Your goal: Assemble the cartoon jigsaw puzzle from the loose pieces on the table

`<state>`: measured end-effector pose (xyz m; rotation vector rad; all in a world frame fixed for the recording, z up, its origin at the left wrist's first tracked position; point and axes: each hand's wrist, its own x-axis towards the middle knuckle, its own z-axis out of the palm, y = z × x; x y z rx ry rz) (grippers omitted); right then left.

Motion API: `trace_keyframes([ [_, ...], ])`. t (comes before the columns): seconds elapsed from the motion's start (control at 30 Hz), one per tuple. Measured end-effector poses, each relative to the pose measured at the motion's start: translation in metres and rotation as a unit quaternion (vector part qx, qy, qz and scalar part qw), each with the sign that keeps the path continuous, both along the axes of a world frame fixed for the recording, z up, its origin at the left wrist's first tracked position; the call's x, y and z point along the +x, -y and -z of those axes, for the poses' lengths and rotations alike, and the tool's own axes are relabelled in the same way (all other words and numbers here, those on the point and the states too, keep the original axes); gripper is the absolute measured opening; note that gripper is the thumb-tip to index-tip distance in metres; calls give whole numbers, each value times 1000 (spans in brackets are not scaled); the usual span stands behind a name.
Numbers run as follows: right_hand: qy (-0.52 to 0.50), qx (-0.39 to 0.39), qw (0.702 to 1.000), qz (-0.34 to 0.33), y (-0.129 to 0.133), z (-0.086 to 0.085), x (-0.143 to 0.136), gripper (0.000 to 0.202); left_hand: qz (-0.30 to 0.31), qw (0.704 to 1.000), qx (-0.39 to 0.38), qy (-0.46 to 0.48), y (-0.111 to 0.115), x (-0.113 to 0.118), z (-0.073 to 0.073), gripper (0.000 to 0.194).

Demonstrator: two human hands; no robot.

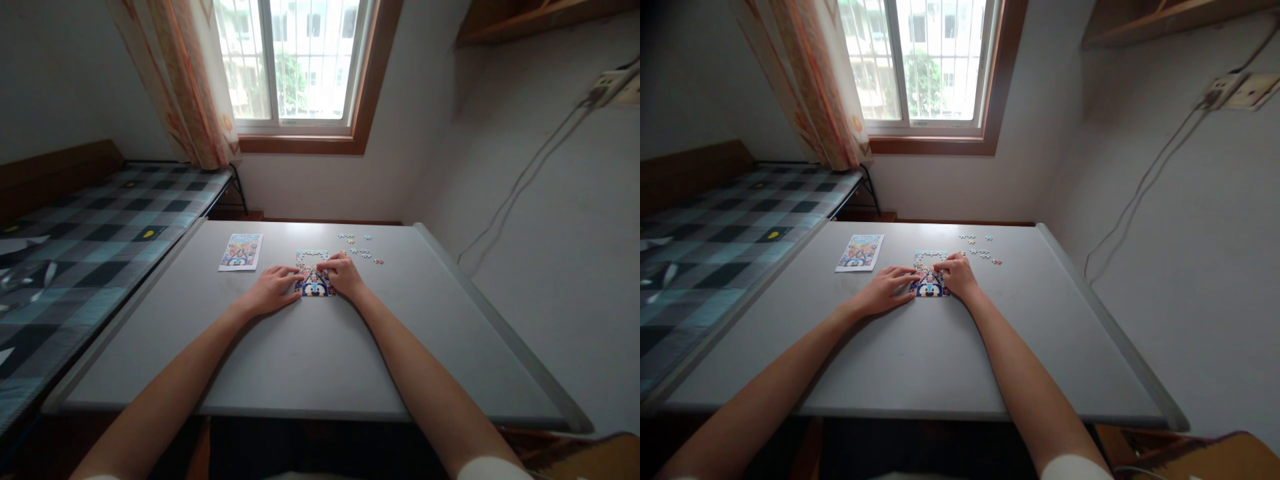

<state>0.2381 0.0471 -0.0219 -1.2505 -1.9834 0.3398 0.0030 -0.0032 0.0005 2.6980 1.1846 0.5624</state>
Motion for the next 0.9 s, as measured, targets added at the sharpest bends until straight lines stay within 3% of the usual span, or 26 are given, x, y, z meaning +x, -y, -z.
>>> trace_keyframes([
  [0.13, -68, -53, 996, -5, 0, 0, 1, 39, 1, 1000, -2, -2, 0, 0, -1, 40],
  [0.23, -91, -39, 995, -4, 1, -2, 1, 38, 3, 1000, -3, 0, 1, 0, -2, 40],
  [0.37, -96, -3, 995, 8, 1, -3, 1, 35, 3, 1000, -1, -2, 1, 0, -2, 40],
  [0.9, -111, -64, 992, 18, 1, -6, 3, 24, 3, 1000, 0, 2, 0, 0, 0, 41],
])
